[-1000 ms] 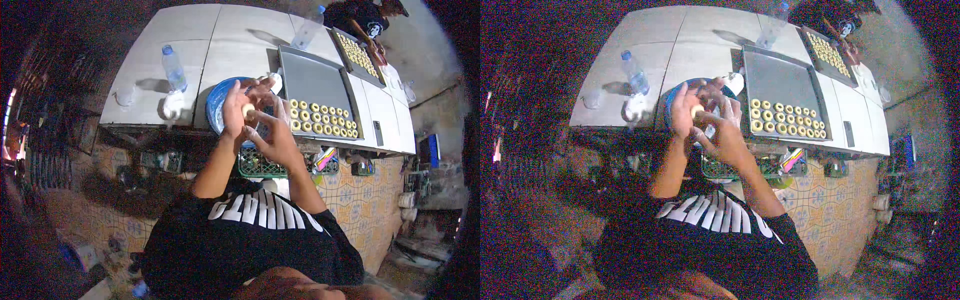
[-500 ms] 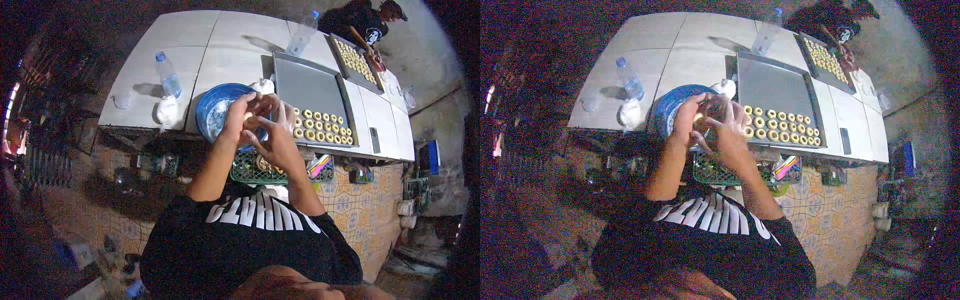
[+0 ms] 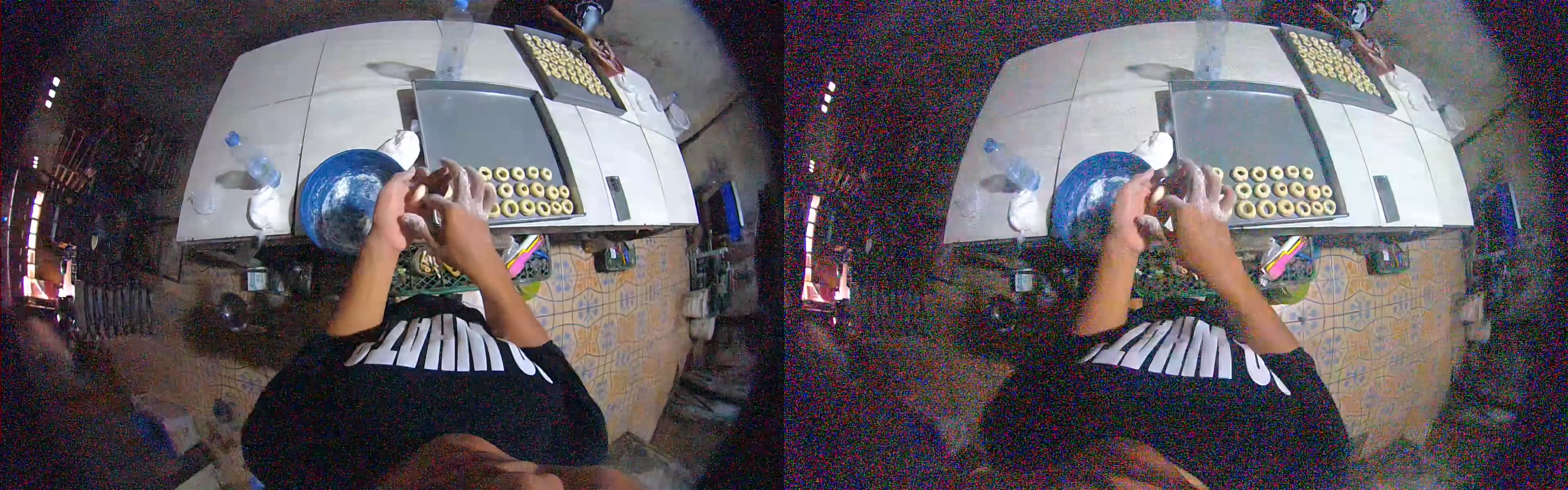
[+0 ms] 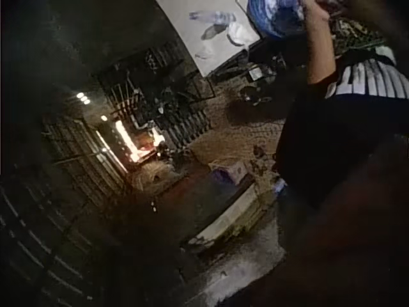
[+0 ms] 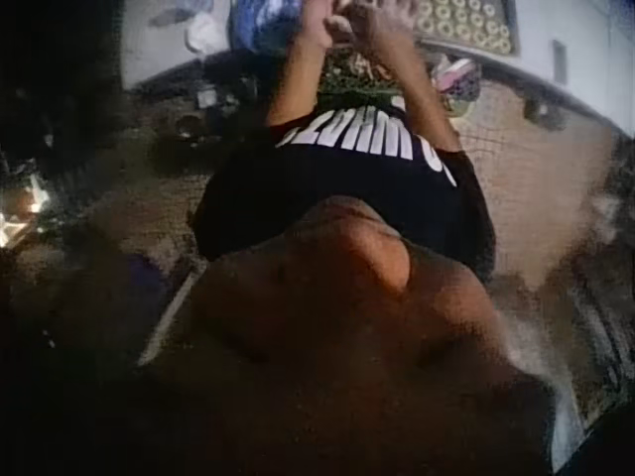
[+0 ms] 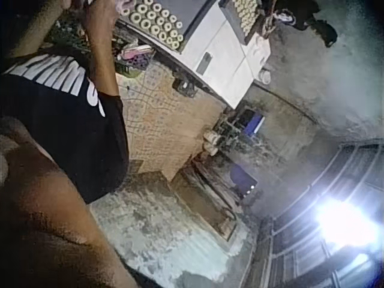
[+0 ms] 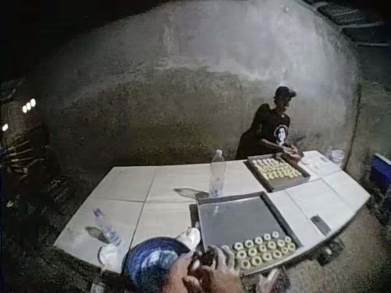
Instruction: The person shapes dough into rings by hand, rubs flour onto their hands from a bowl, and places the shaped dough rings onto a baking tray.
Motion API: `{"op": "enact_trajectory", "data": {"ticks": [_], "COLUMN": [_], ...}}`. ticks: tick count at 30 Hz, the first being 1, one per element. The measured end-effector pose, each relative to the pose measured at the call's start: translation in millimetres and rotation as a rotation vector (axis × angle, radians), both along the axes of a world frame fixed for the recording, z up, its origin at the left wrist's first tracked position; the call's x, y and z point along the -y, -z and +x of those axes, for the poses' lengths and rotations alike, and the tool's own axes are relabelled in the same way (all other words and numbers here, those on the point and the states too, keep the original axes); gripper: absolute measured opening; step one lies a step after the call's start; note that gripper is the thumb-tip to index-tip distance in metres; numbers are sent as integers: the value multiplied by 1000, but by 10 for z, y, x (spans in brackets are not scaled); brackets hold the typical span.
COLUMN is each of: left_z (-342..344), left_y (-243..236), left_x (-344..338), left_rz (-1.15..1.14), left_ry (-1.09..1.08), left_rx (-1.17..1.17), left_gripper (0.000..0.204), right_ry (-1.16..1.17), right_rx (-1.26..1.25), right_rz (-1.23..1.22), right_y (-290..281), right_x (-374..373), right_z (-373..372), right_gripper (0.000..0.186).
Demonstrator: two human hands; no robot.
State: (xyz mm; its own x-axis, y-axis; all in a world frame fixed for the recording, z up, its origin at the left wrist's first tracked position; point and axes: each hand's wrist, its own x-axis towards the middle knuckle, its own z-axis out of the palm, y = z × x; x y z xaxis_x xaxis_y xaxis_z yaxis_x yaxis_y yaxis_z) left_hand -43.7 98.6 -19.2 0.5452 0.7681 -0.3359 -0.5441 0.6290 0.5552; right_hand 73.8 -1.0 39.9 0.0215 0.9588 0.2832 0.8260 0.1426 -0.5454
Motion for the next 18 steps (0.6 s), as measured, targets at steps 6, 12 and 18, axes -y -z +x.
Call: {"op": "enact_trajectory", "data": {"ticks": [6, 12, 18], "left_z": [237, 426, 555], "left_y": [48, 15, 207], "left_x": [-33, 88, 113], "left_rz": [-30, -54, -17], "left_ry": [64, 46, 9], "left_rx": [-224, -46, 12], "left_gripper": [24, 25, 27], "right_ry": [20, 62, -8], "right_rx": [-63, -96, -84], "right_rz": [29, 141, 99], "right_y": [33, 285, 346], "right_x": [91, 69, 53], "right_z": [204, 462, 582], "right_gripper": [34, 33, 36]}}
